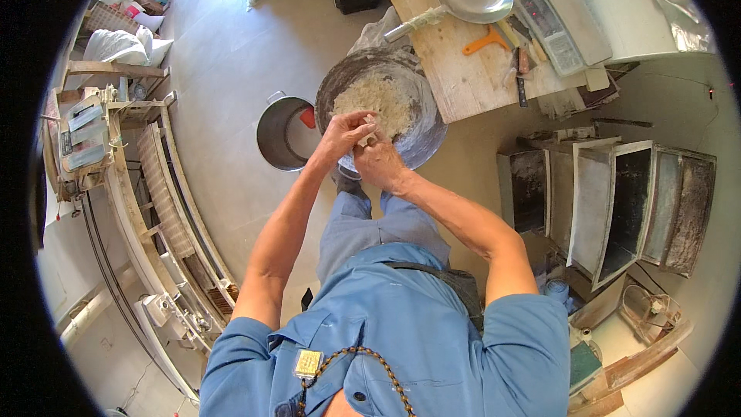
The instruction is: The person scrapes residue from a large metal bowl and places it into a hopper. They then use a brush to clean the interior of the hopper and its metal grate, removing accumulated debris.
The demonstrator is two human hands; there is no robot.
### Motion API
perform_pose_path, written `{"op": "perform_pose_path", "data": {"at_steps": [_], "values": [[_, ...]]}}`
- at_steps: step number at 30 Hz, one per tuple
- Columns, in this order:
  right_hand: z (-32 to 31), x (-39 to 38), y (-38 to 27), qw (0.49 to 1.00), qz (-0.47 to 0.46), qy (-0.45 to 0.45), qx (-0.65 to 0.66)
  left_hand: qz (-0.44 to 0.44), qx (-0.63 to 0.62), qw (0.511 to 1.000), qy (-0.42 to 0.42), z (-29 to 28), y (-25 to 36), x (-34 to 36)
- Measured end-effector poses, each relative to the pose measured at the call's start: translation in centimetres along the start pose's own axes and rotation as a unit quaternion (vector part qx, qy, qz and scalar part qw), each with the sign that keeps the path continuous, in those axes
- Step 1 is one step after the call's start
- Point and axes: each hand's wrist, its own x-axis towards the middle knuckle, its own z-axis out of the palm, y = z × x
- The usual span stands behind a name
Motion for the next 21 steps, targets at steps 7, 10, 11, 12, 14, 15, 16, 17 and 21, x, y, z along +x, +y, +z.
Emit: {"op": "perform_pose_path", "data": {"at_steps": [7, 10, 11, 12, 14, 15, 16, 17, 21], "values": [[-4.7, 0.3, -0.4, 0.986, -0.01, 0.076, 0.147, 0.006, -0.197, 0.98, -0.004, 2.0, 1.0, 0.5], [-6.2, 0.3, -0.5, 0.983, -0.013, 0.088, 0.159, 0.016, -0.223, 0.975, 0.002, 2.5, 1.2, 0.5], [-6.7, 0.4, -0.4, 0.983, -0.017, 0.089, 0.16, 0.016, -0.221, 0.975, 0.009, 2.7, 1.3, 0.5], [-7.0, 0.5, -0.4, 0.984, -0.02, 0.086, 0.156, 0.023, -0.221, 0.975, 0.016, 2.9, 1.4, 0.5], [-7.6, 0.7, 0.0, 0.985, -0.038, 0.079, 0.146, 0.031, -0.216, 0.975, 0.043, 3.1, 1.5, 0.5], [-7.8, 0.8, 0.2, 0.983, -0.05, 0.1, 0.148, 0.031, -0.219, 0.972, 0.075, 3.1, 1.6, 0.4], [-7.9, 0.8, 0.5, 0.979, -0.062, 0.122, 0.15, 0.03, -0.223, 0.969, 0.107, 3.0, 1.5, 0.4], [-8.0, 0.8, 0.8, 0.979, -0.065, 0.122, 0.151, 0.022, -0.226, 0.966, 0.126, 2.8, 1.5, 0.3], [-7.7, -0.1, 1.9, 0.985, -0.002, 0.101, 0.137, 0.012, -0.247, 0.946, 0.21, 1.2, 0.9, -0.1]]}}
